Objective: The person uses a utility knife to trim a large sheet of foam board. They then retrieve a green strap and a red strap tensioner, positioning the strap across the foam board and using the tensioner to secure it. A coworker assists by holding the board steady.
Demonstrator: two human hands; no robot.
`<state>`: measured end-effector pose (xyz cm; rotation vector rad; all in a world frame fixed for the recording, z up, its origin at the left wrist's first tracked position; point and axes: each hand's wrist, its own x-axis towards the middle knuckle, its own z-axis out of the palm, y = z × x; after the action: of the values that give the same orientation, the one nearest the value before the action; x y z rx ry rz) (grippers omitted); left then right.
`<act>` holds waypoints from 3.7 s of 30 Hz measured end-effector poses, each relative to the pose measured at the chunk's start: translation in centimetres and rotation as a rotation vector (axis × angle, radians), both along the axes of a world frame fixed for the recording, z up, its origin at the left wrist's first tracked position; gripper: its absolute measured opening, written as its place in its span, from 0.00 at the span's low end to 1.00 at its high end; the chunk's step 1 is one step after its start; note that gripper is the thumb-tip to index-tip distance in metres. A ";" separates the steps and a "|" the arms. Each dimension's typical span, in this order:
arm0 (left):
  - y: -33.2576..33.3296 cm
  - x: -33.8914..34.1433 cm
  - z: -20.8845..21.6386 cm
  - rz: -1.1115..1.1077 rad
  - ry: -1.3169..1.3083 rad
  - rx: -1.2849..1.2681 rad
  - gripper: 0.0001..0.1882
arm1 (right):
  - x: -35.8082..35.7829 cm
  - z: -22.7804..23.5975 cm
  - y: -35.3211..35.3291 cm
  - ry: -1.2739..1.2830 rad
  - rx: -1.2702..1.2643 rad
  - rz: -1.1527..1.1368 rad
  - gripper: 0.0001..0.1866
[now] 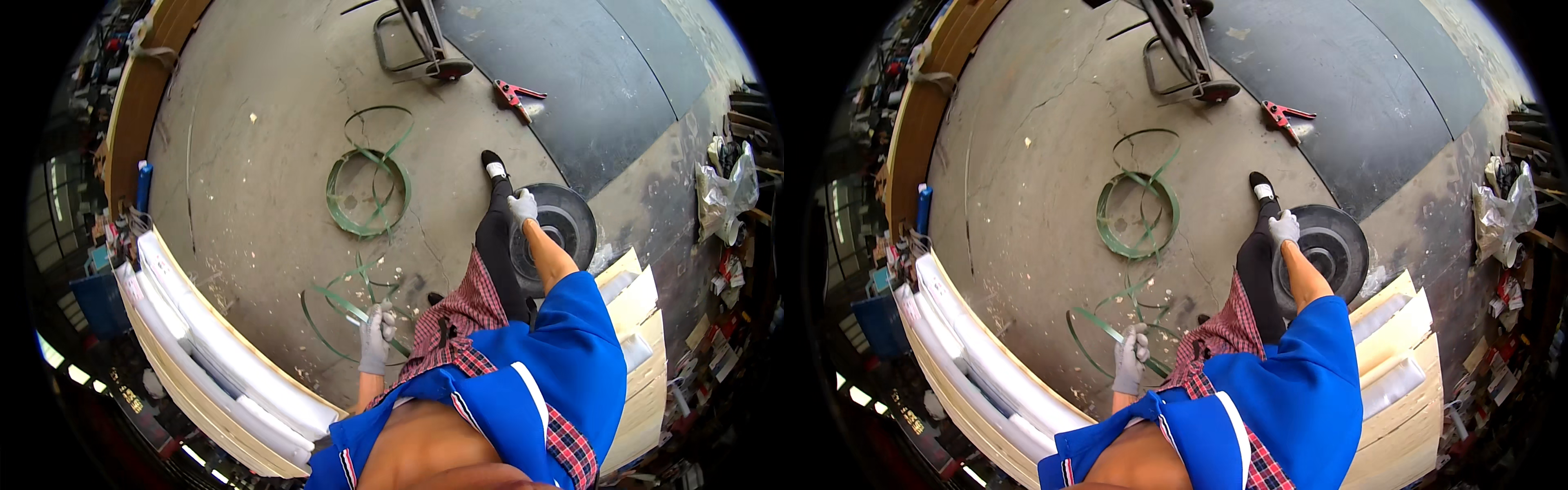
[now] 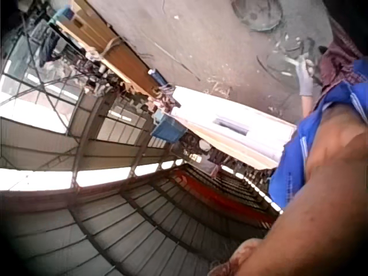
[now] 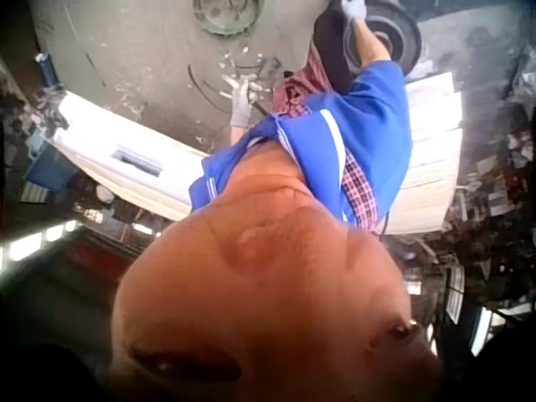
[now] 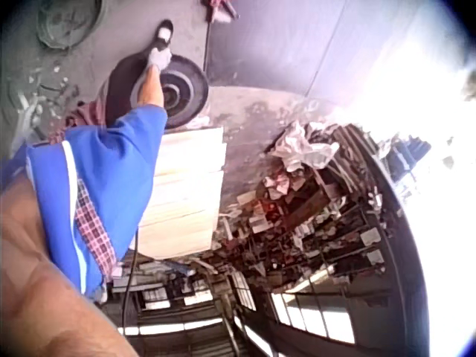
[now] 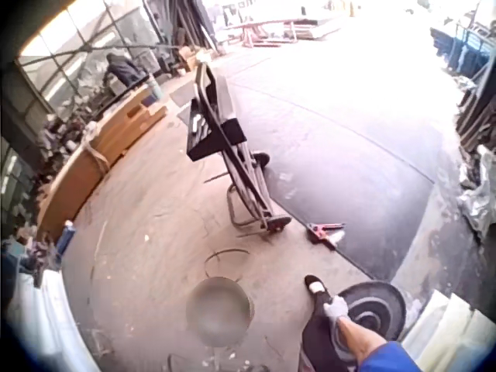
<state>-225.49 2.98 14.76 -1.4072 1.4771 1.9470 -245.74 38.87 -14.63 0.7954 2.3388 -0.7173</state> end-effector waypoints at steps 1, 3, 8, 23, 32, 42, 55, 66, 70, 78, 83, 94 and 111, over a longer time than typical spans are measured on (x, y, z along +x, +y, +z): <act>1.8 -3.3 -1.1 -0.099 -0.023 0.055 0.16 | -2.4 -2.0 0.3 -0.055 -0.009 -0.001 0.22; 6.2 -9.9 -4.2 -0.335 -0.148 0.093 0.17 | -7.4 -4.9 0.9 -0.109 0.021 0.003 0.25; 17.2 -26.5 -9.0 -0.671 -0.228 0.262 0.16 | -20.4 -14.9 3.5 -0.092 -0.045 -0.043 0.26; 31.7 -33.6 -23.5 -0.984 -0.064 0.056 0.14 | -37.4 -32.7 14.8 -0.056 0.280 0.394 0.50; 30.5 -38.1 -23.7 -0.898 -0.410 0.257 0.16 | -40.1 -38.1 13.8 0.026 0.452 0.497 0.39; 30.5 -34.7 -23.6 -0.923 -0.139 0.033 0.16 | -33.2 -31.7 9.0 -0.276 -0.507 -0.456 0.22; 19.7 -18.7 -18.8 -0.469 0.077 0.304 0.17 | -14.2 -2.6 12.9 -0.694 -1.179 -0.963 0.23; -7.1 1.4 25.2 0.497 0.824 -0.277 0.18 | 2.3 21.6 -5.1 -0.848 -1.797 -1.004 0.27; -7.1 18.6 35.3 0.791 1.152 -0.694 0.19 | 6.2 30.0 -16.0 -1.152 -1.728 -0.634 0.32; 11.8 34.9 42.5 1.158 1.371 -1.132 0.18 | 12.4 34.4 -31.4 -1.861 -1.283 0.129 0.35; 21.5 35.3 42.3 1.508 1.261 -1.425 0.18 | 17.6 36.8 -36.1 -1.955 -1.123 0.629 0.35; 29.7 45.9 37.8 1.615 1.181 -1.872 0.17 | 44.3 46.7 -37.8 -2.148 -0.806 1.370 0.29; 18.7 60.5 35.7 1.806 0.991 -1.988 0.14 | 65.7 53.7 -57.0 -1.946 -1.381 1.814 0.33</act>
<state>-164.97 21.67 50.46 0.5508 -0.5915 -0.0169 -180.01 -18.17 39.05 -0.9594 -0.1305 -0.1220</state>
